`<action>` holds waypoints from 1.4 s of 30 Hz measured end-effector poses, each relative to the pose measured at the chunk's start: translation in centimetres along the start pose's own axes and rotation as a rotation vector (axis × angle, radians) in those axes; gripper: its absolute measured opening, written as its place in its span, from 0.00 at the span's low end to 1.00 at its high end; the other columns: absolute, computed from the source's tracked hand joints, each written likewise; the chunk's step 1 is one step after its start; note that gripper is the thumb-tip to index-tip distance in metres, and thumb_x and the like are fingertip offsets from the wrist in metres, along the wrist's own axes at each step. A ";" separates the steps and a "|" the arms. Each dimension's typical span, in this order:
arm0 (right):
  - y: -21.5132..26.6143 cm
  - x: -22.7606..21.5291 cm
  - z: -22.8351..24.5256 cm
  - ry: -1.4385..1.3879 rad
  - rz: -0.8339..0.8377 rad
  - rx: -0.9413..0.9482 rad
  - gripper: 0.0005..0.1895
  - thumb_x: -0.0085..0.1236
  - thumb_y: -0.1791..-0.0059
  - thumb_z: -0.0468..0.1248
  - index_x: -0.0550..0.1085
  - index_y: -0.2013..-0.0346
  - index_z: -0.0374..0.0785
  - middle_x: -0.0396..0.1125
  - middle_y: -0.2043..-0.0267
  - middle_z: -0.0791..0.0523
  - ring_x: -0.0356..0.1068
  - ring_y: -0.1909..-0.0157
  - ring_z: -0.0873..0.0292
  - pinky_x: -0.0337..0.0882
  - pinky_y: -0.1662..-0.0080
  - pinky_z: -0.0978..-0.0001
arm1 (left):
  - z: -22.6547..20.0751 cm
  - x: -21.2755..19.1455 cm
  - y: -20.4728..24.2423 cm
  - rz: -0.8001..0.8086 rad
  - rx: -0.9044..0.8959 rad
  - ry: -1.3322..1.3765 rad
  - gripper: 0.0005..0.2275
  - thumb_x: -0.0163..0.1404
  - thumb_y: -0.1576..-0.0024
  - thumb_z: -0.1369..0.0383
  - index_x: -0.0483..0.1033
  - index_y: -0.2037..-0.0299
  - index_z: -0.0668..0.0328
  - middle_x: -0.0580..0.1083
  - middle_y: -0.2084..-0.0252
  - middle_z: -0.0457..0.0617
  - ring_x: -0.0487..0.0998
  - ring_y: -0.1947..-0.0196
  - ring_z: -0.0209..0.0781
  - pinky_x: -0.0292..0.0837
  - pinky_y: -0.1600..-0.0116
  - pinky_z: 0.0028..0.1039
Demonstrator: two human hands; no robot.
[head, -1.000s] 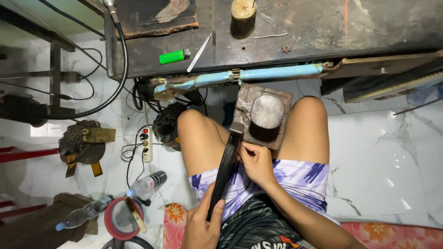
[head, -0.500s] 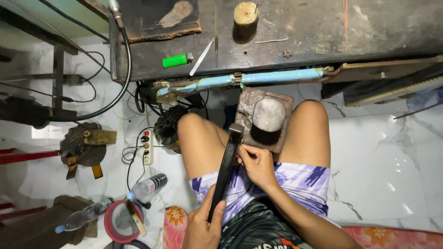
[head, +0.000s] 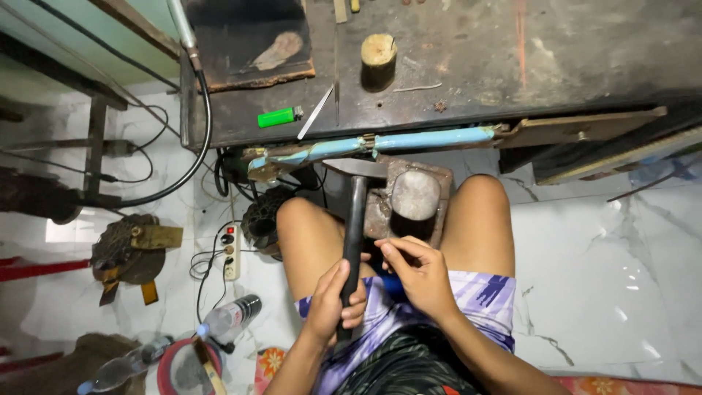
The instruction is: Shaping a small metal jewelry component by heating it with a blowtorch and hammering it on an anvil.
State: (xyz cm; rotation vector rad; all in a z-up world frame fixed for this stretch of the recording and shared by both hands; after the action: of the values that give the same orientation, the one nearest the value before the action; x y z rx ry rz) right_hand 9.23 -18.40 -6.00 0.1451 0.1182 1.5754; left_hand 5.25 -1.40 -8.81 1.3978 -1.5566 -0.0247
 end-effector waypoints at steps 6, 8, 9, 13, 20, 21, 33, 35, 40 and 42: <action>-0.5 -2.1 3.3 -0.056 -0.027 -0.061 0.11 0.56 0.48 0.32 0.82 0.59 0.26 0.72 0.64 0.55 0.68 0.69 0.65 0.68 0.66 0.78 | 2.8 -0.4 -3.5 0.256 -0.209 0.229 0.20 0.34 0.31 0.53 0.67 0.38 0.56 0.59 0.80 0.44 0.53 0.88 0.26 0.47 0.86 0.16; -0.6 -2.5 3.9 -0.072 -0.025 -0.083 0.11 0.56 0.48 0.31 0.81 0.58 0.26 0.71 0.64 0.54 0.68 0.69 0.65 0.68 0.66 0.77 | 3.2 -0.9 -3.8 0.258 -0.253 0.224 0.23 0.33 0.32 0.51 0.66 0.35 0.56 0.62 0.78 0.48 0.57 0.86 0.31 0.52 0.84 0.19; -0.6 -2.6 4.1 -0.092 -0.018 -0.100 0.11 0.55 0.48 0.30 0.81 0.58 0.25 0.71 0.64 0.54 0.68 0.68 0.64 0.68 0.66 0.77 | 3.6 -1.2 -3.8 0.251 -0.295 0.220 0.26 0.32 0.32 0.48 0.64 0.33 0.57 0.65 0.75 0.51 0.61 0.85 0.35 0.57 0.82 0.23; -0.5 -2.8 5.6 -0.078 -0.006 -0.125 0.11 0.56 0.48 0.30 0.81 0.57 0.26 0.70 0.65 0.54 0.68 0.68 0.65 0.68 0.66 0.78 | 2.5 -0.5 -3.9 0.272 -0.198 0.134 0.34 0.28 0.33 0.46 0.60 0.31 0.72 0.74 0.68 0.58 0.75 0.80 0.39 0.75 0.77 0.26; -0.2 -3.1 6.5 -0.106 0.017 -0.156 0.11 0.55 0.48 0.31 0.80 0.56 0.26 0.69 0.64 0.54 0.69 0.67 0.64 0.69 0.65 0.77 | 1.2 -0.8 -3.9 0.252 -0.099 0.045 0.26 0.34 0.33 0.53 0.67 0.39 0.70 0.76 0.61 0.60 0.79 0.66 0.46 0.80 0.64 0.35; -0.1 -3.0 6.5 -0.114 0.017 -0.150 0.11 0.56 0.48 0.30 0.80 0.56 0.25 0.69 0.63 0.53 0.70 0.66 0.63 0.70 0.65 0.78 | 1.4 -0.9 -3.8 0.280 -0.132 0.080 0.24 0.35 0.32 0.53 0.66 0.39 0.69 0.75 0.60 0.61 0.79 0.64 0.48 0.80 0.64 0.37; -0.2 0.6 -3.9 0.013 0.054 0.168 0.14 0.55 0.48 0.35 0.82 0.56 0.28 0.76 0.67 0.55 0.71 0.70 0.66 0.72 0.65 0.78 | -4.4 2.9 5.7 -0.330 0.369 -1.032 0.21 0.39 0.37 0.66 0.70 0.33 0.58 0.70 0.82 0.46 0.67 0.83 0.35 0.63 0.77 0.27; -0.3 1.4 -4.8 0.011 0.037 0.196 0.14 0.55 0.48 0.35 0.82 0.57 0.27 0.76 0.70 0.54 0.71 0.71 0.66 0.72 0.66 0.78 | -4.6 3.2 8.0 -0.372 0.332 -1.097 0.22 0.41 0.39 0.66 0.70 0.34 0.57 0.73 0.82 0.48 0.68 0.83 0.36 0.66 0.76 0.28; -0.5 2.2 -6.1 0.003 -0.002 0.237 0.15 0.53 0.47 0.35 0.82 0.58 0.25 0.75 0.73 0.54 0.70 0.74 0.65 0.71 0.69 0.78 | -3.1 2.1 10.2 -0.435 0.305 -1.272 0.21 0.44 0.41 0.63 0.72 0.38 0.57 0.86 0.59 0.56 0.89 0.73 0.50 0.79 0.66 0.36; -0.6 2.2 -6.3 -0.092 -0.035 0.215 0.14 0.52 0.46 0.34 0.81 0.58 0.23 0.74 0.72 0.52 0.70 0.75 0.63 0.72 0.70 0.76 | -3.0 2.5 10.2 -0.415 0.200 -1.201 0.21 0.44 0.41 0.66 0.72 0.35 0.50 0.81 0.80 0.51 0.72 0.86 0.36 0.66 0.76 0.29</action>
State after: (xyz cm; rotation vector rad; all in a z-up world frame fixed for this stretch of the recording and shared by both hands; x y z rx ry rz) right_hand 8.77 -16.12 -12.31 0.3812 0.2169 1.5160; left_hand 0.15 1.75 0.34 1.9931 -2.1730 -1.1704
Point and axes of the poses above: each hand's wrist, its own y-axis away from the middle knuckle, its own x-axis out of the palm, z = x × y, the point moved 4 cm from there along -y, towards the middle knuckle
